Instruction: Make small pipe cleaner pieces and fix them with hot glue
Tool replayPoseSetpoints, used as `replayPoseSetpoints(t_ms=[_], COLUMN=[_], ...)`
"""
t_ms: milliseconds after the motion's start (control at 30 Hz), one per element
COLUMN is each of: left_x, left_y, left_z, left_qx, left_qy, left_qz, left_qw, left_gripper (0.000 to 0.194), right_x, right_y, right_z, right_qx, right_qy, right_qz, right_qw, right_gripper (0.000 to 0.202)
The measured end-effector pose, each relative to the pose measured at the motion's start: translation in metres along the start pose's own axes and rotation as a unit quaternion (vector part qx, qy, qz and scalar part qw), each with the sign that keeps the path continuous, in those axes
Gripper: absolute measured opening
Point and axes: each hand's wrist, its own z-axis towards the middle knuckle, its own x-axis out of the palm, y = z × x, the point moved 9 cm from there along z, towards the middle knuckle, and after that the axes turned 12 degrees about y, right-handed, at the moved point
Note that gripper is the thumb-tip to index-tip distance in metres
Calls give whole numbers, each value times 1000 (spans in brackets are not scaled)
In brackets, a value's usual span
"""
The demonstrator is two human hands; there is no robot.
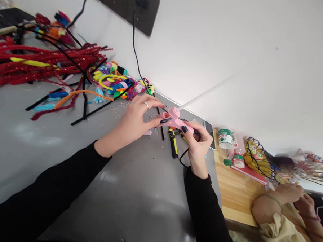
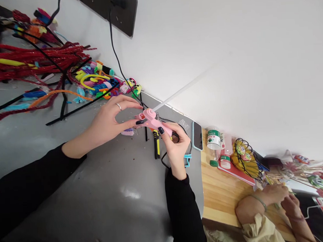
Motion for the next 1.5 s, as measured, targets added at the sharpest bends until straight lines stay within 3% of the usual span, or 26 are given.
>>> replayPoseSetpoints(t_ms=[100, 267, 333, 500, 567, 633, 700, 767, 867, 1000, 1067, 1233, 1367, 1500], left_x=[-7, -24, -14, 45, 59, 72, 90, 108, 123, 133, 136, 157, 160, 152], left_y=[-8, -27, -38, -65, -60, -45, -32, -30, -34, -25, -18, -23, -15, -16], left_z=[-3, -30, -41, -47, -43, -37, -36, -36, -34, -34, -33, -24, -24, -28], left_qx=[5, 20, 40, 89, 41, -47, -135, -182, -175, -197, -215, -188, -219, -188], left_qy=[-31, -167, -163, -35, -7, 24, 66, 105, 123, 86, 70, 108, 27, -51], left_qz=[-14, -8, -3, 15, -33, -136, -256, -325, -327, -335, -342, -384, -402, -423], left_qw=[999, 986, 986, 995, 999, 989, 955, 922, 920, 917, 912, 898, 889, 885], left_gripper=[22, 10, 18, 21, 21, 21, 21, 25, 29, 29, 28, 27, 24, 34], right_x=[-1, -4, -6, -6, -5, -5, -7, -10, -11, -7, -6, -6, -8, -4], right_y=[1, 1, 0, 3, 4, 5, 6, 2, -10, -23, -23, -12, -10, -12], right_z=[0, -2, -3, -3, -3, -4, -5, -6, -4, -1, -1, -2, -2, -2], right_qx=[12, 35, 47, 33, 32, 35, 35, 42, 69, 92, 84, 49, 40, 41], right_qy=[-12, -44, -56, -68, -72, -79, -93, -102, -90, -70, -73, -79, -86, -66], right_qz=[-10, -13, -15, -22, -26, -34, -38, -33, 7, 91, 102, 65, 62, 61], right_qw=[1000, 998, 997, 997, 997, 996, 994, 993, 994, 989, 988, 994, 994, 995], right_gripper=[23, 25, 26, 25, 24, 24, 25, 28, 32, 35, 33, 25, 23, 21])
